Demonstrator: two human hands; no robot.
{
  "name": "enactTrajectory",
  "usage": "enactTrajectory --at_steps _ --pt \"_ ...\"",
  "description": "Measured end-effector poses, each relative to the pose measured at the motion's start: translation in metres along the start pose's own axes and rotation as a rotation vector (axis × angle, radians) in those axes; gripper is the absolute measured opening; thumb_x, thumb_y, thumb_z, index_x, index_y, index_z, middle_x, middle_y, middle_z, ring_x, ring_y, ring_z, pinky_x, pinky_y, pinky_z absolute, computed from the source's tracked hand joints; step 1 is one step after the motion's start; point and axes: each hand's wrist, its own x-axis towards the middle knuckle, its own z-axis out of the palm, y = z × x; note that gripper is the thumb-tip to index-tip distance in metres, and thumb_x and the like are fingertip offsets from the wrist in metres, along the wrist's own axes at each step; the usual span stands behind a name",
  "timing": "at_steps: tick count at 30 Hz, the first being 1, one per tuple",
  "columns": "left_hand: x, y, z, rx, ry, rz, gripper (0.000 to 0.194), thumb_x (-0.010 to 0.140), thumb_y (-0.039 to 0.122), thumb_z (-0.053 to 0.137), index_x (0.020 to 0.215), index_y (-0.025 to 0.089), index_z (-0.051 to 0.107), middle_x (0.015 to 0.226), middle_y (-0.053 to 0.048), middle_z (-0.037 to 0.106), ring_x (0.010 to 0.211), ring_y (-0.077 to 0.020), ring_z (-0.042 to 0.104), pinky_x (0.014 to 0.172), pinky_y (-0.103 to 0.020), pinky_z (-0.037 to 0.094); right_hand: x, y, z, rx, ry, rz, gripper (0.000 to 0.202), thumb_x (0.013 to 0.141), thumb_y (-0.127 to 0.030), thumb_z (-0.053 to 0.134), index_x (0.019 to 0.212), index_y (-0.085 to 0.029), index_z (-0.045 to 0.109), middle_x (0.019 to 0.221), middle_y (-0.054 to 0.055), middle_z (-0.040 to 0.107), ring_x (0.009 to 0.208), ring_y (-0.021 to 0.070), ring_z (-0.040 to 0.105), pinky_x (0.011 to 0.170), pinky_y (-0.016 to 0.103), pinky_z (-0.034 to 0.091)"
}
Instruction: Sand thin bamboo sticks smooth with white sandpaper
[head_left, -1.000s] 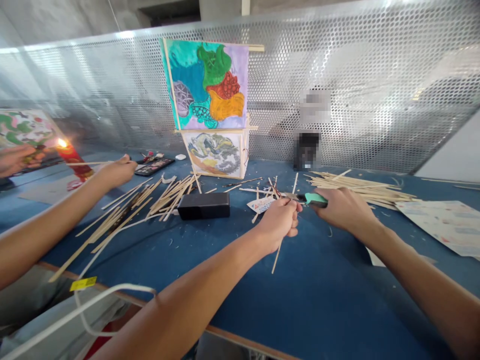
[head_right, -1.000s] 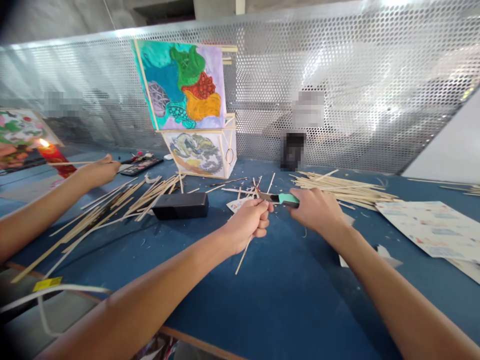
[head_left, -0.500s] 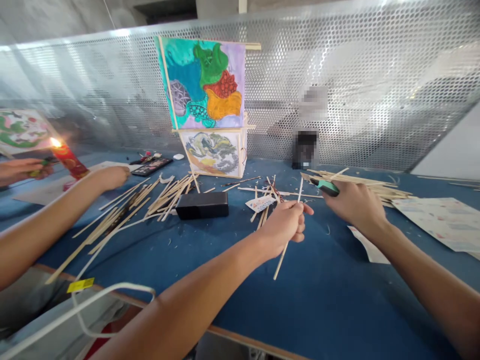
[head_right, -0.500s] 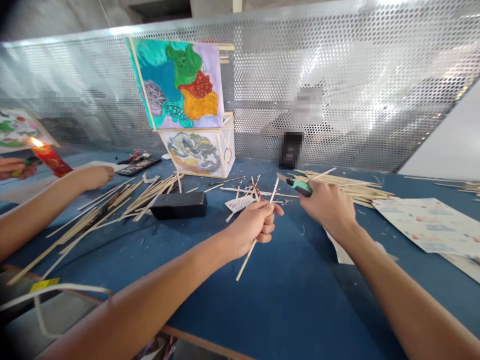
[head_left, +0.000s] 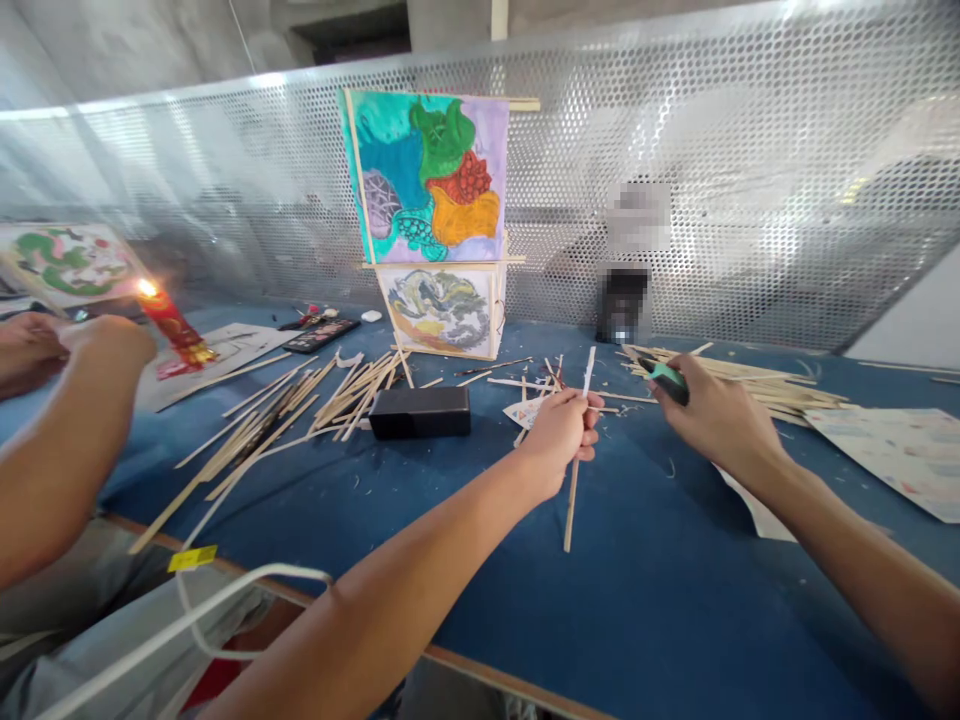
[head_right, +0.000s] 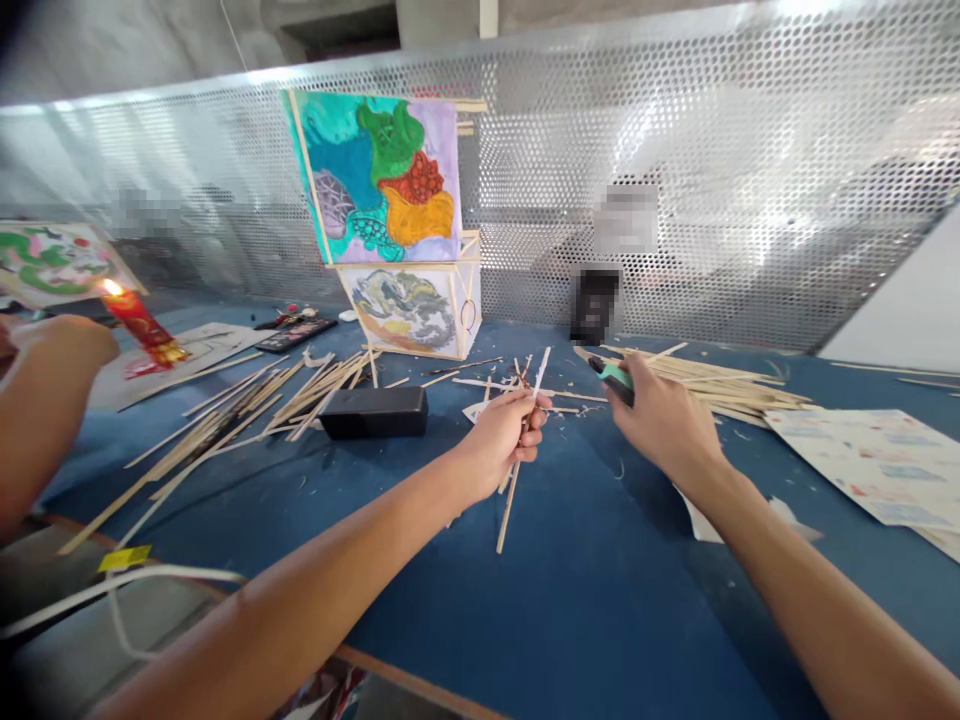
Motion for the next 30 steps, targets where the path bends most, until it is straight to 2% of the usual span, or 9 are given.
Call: enactTrajectory --at_steps 4,9,11,13,15,18,21,26,30 --pt "0.002 0.001 -0.001 -0.043 0.013 0.002 0.035 0.102 0.041 0.066 0.127 0.016 0.064 0.120 -0.008 0.068 0.098 -0.0200 0.069 0.083 -0.039 0.062 -0.009 -0.015 -0.009 0.004 0.043 -0.127 0.038 0.098 -0.042 0.045 0.129 -0.025 0.059 0.093 0.013 0.075 0.075 0.0317 0.067 0.061 0.033 0.024" --pt "0.003 -0.003 -0.001 -0.072 -0.028 -0.034 0.038 0.102 0.043 0.066 0.130 0.017 0.063 0.127 -0.010 0.066 0.106 -0.0230 0.068 0.090 -0.044 0.061 -0.015 -0.029 -0.016 0.029 0.100 -0.202 0.034 0.096 -0.054 0.048 0.107 -0.025 0.064 0.080 0.011 0.073 0.071 0.0339 0.067 0.059 0.034 0.025" --pt "0.004 -0.005 -0.003 -0.076 -0.056 -0.049 0.038 0.101 0.042 0.066 0.130 0.017 0.063 0.127 -0.010 0.066 0.107 -0.0232 0.068 0.091 -0.044 0.061 -0.014 -0.030 -0.015 0.062 0.091 -0.271 0.027 0.095 -0.040 0.046 0.110 -0.025 0.063 0.090 0.009 0.075 0.079 0.0323 0.070 0.062 0.034 0.033" --pt "0.005 -0.008 -0.005 -0.080 -0.078 -0.058 0.038 0.101 0.042 0.067 0.130 0.017 0.063 0.128 -0.010 0.066 0.108 -0.0234 0.068 0.091 -0.044 0.061 -0.011 -0.031 -0.011 0.094 0.066 -0.349 0.032 0.092 -0.026 0.043 0.118 -0.026 0.062 0.106 0.007 0.077 0.090 0.0284 0.072 0.069 0.033 0.041" --pt "0.005 -0.011 -0.006 -0.085 -0.092 -0.063 0.039 0.101 0.042 0.067 0.131 0.017 0.063 0.129 -0.010 0.066 0.109 -0.0237 0.068 0.092 -0.045 0.061 -0.010 -0.033 -0.007 0.101 0.043 -0.391 0.035 0.091 -0.023 0.043 0.119 -0.027 0.063 0.112 0.006 0.077 0.095 0.0260 0.072 0.072 0.032 0.042" --pt "0.004 -0.016 -0.004 -0.095 -0.102 -0.065 0.039 0.101 0.042 0.067 0.131 0.017 0.063 0.129 -0.010 0.066 0.109 -0.0237 0.068 0.092 -0.045 0.061 -0.010 -0.040 -0.003 0.056 0.019 -0.366 0.018 0.093 -0.031 0.048 0.096 -0.025 0.064 0.093 0.007 0.076 0.083 0.0272 0.071 0.063 0.032 0.036" --pt "0.003 -0.020 -0.001 -0.110 -0.097 -0.052 0.039 0.101 0.042 0.067 0.131 0.017 0.063 0.128 -0.010 0.066 0.107 -0.0231 0.069 0.090 -0.044 0.061 -0.013 -0.050 -0.005 -0.013 0.004 -0.287 0.023 0.096 -0.035 0.047 0.081 -0.025 0.061 0.075 0.009 0.071 0.068 0.0281 0.068 0.057 0.033 0.028" --pt "0.006 -0.020 0.001 -0.138 -0.075 -0.015 0.036 0.102 0.041 0.067 0.127 0.016 0.064 0.120 -0.009 0.068 0.098 -0.0201 0.069 0.083 -0.039 0.062 -0.010 -0.067 -0.019 -0.076 -0.004 -0.211 0.025 0.098 -0.031 0.047 0.087 -0.025 0.068 0.079 0.015 0.073 0.069 0.0317 0.070 0.060 0.036 0.033" --pt "0.005 -0.020 0.001 -0.144 -0.068 0.002 0.035 0.102 0.043 0.065 0.124 0.016 0.064 0.115 -0.007 0.068 0.092 -0.0181 0.069 0.078 -0.036 0.062 0.019 -0.060 -0.025 -0.054 0.013 -0.123 0.033 0.099 -0.035 0.043 0.099 -0.021 0.073 0.083 0.023 0.073 0.073 0.0368 0.072 0.062 0.042 0.038"
